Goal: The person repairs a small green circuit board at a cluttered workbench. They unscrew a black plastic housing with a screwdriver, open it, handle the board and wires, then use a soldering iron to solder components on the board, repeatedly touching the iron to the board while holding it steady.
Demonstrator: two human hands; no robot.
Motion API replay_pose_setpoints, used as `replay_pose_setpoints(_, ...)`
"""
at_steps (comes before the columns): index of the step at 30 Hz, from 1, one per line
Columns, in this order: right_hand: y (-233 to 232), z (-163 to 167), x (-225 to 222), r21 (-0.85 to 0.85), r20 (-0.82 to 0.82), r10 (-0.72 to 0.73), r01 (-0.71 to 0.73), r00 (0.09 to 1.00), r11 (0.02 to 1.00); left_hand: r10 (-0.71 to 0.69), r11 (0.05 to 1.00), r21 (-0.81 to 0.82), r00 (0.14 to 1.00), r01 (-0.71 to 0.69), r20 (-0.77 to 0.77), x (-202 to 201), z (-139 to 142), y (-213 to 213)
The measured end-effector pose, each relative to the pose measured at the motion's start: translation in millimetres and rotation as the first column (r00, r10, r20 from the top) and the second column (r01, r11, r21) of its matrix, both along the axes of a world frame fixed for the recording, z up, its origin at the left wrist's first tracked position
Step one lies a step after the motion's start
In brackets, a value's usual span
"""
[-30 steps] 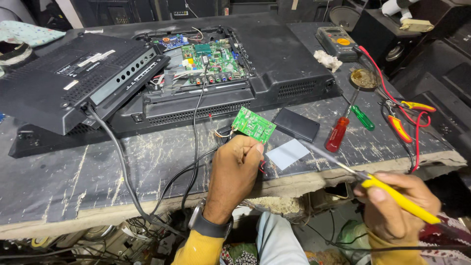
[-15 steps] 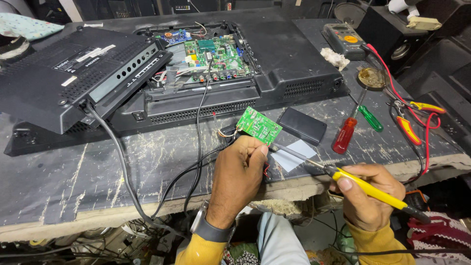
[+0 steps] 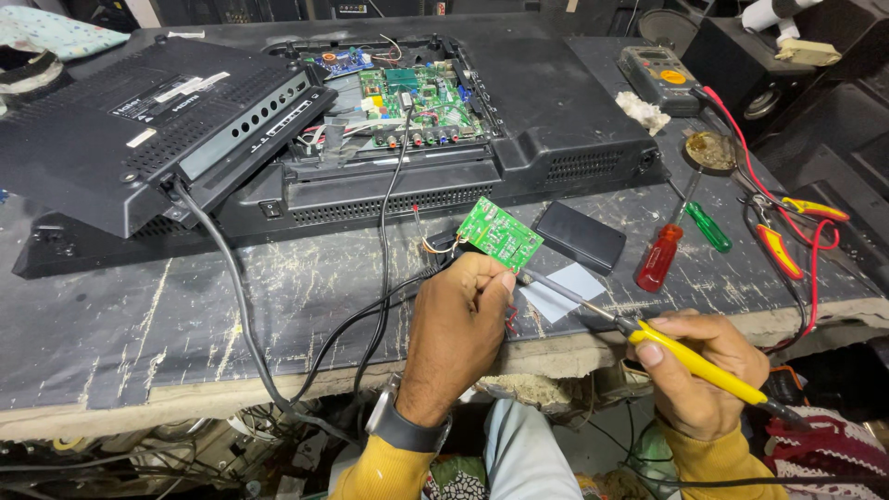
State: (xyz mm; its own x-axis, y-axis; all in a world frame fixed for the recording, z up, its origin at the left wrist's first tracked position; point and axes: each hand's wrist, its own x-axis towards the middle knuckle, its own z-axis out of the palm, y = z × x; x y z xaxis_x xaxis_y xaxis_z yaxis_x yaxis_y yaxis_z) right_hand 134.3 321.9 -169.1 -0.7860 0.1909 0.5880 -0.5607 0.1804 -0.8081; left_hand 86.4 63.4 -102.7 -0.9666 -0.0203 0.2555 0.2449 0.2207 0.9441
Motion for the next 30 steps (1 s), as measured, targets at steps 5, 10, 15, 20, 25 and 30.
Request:
replay_pose_setpoints(5,7,4,-4,0.052,0.010,0.039,-0.039,0.999,0.998,0.002,1.000,0.014,0.999,-0.001,-0.043,1,-2,0)
replay_pose_setpoints(10,7,10,-7,-0.049,0.103,0.035,-0.030,0.994,0.998,0.002,1.000,0.000,1.000,-0.002,-0.021,1,-2,0)
replay_pose_setpoints(15,5,15,-10,-0.137,0.121,0.094,-0.077,0.988,0.988,0.007,1.000,0.010,1.000,-0.007,-0.014,1,-2,1)
replay_pose_setpoints(20,6,12,-11,-0.085,0.091,0.071,-0.063,0.993,0.994,0.000,1.000,0.008,1.000,0.000,-0.015,1,-1,0)
replay_pose_setpoints(25,12,4,-13,-0.133,0.058,0.100,-0.092,0.993,0.987,-0.049,0.999,0.023,0.998,0.048,0.036,2,0,-1)
replay_pose_setpoints(30,20,-3,-16,-0.366,-0.019,0.200,-0.193,0.980,0.910,-0.076,0.997,0.026,0.997,0.075,0.021,2,3,-2)
